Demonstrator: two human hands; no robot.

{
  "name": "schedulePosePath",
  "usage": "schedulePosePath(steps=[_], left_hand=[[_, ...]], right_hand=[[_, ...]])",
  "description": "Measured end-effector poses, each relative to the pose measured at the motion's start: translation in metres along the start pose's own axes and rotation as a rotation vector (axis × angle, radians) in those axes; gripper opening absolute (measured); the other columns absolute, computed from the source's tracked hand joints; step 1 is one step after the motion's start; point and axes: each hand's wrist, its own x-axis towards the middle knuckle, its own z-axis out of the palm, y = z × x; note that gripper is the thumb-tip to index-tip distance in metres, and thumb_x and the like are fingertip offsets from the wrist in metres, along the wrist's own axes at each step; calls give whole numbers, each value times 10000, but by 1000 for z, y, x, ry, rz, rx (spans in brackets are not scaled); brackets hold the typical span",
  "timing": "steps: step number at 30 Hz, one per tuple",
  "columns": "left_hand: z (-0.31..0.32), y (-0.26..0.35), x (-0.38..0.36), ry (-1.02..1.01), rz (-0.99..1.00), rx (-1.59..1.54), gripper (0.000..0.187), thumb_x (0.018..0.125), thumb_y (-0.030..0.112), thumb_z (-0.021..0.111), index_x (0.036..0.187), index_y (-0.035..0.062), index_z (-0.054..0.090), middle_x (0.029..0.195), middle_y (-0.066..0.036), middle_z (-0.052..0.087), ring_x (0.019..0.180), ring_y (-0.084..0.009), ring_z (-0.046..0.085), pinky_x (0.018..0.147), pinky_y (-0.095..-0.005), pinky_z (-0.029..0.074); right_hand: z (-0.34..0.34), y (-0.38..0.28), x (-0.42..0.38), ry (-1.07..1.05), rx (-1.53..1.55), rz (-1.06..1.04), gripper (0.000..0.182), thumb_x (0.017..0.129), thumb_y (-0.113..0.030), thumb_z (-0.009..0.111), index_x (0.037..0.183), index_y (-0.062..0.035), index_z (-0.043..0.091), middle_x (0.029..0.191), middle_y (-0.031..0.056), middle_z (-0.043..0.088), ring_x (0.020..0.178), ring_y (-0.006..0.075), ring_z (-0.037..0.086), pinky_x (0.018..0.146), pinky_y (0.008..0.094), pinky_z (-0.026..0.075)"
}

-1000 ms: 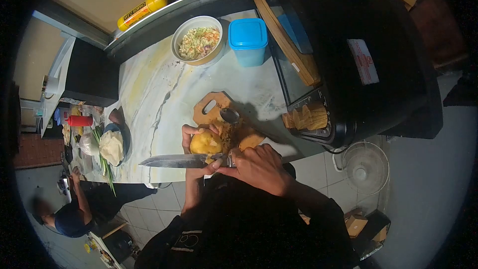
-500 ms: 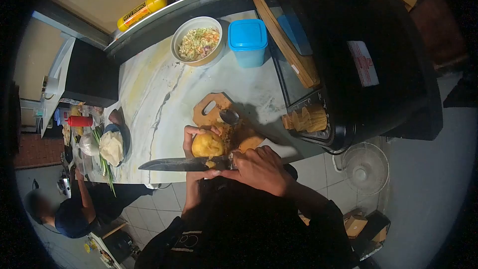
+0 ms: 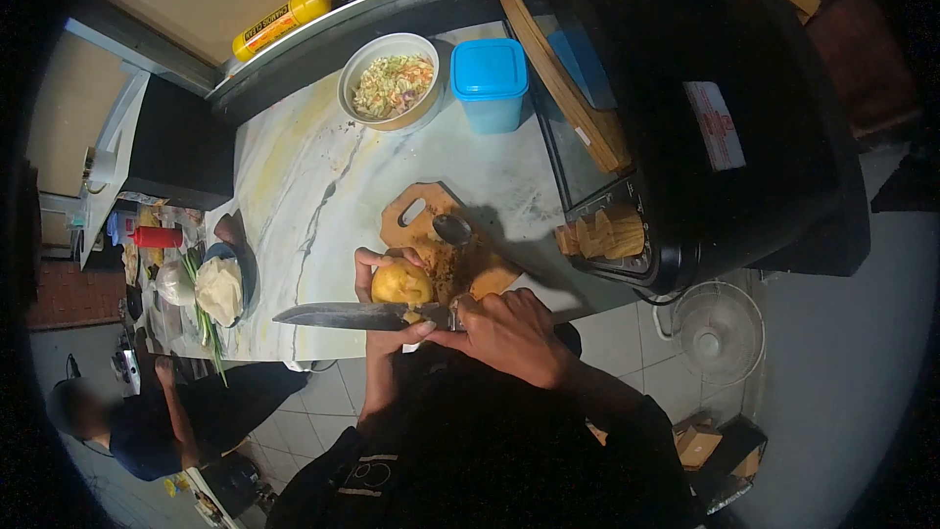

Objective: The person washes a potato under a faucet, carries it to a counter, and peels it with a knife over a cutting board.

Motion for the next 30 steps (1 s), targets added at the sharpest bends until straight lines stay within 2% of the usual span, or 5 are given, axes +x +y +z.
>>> schedulePosePath(steps=[4,6,16,25,30], left_hand=[[-1,0,-2,7,8,-50,794,585,120,905,1147,119,344,1127,-164,533,1091,-222,531,919,-360,460],[1,-1,-3,40,3,-61,794,595,119,903,1152,123,337,1128,-165,530,1090,-226,522,919,-362,453],[7,-2,-7,199,-11,-10,776,620,127,898,1151,113,332,1116,-157,525,1079,-247,511,925,-379,427],[3,1,-2,114,-39,44,1045,469,472,953,1252,58,399,1199,-125,534,1109,-204,535,949,-340,435],[10,5,-5,162,-131,102,1017,459,464,949,1240,41,454,1220,-117,539,1107,-209,544,946,-342,446]], right_hand=[[6,3,0,16,17,-11,536,837,-555,661,678,-44,626,488,101,561,454,292,603,474,409,470],[5,3,1,48,3,-46,516,853,-532,660,680,-47,623,475,89,550,419,262,594,438,376,479],[10,1,5,126,-31,-38,548,856,-527,660,659,-17,627,460,100,549,411,257,600,418,371,487],[1,5,6,73,-23,2,565,843,-566,649,679,-25,639,486,121,564,454,283,611,475,395,487],[5,9,3,22,3,104,570,810,-610,649,711,-49,647,501,123,550,519,326,605,572,443,467]])
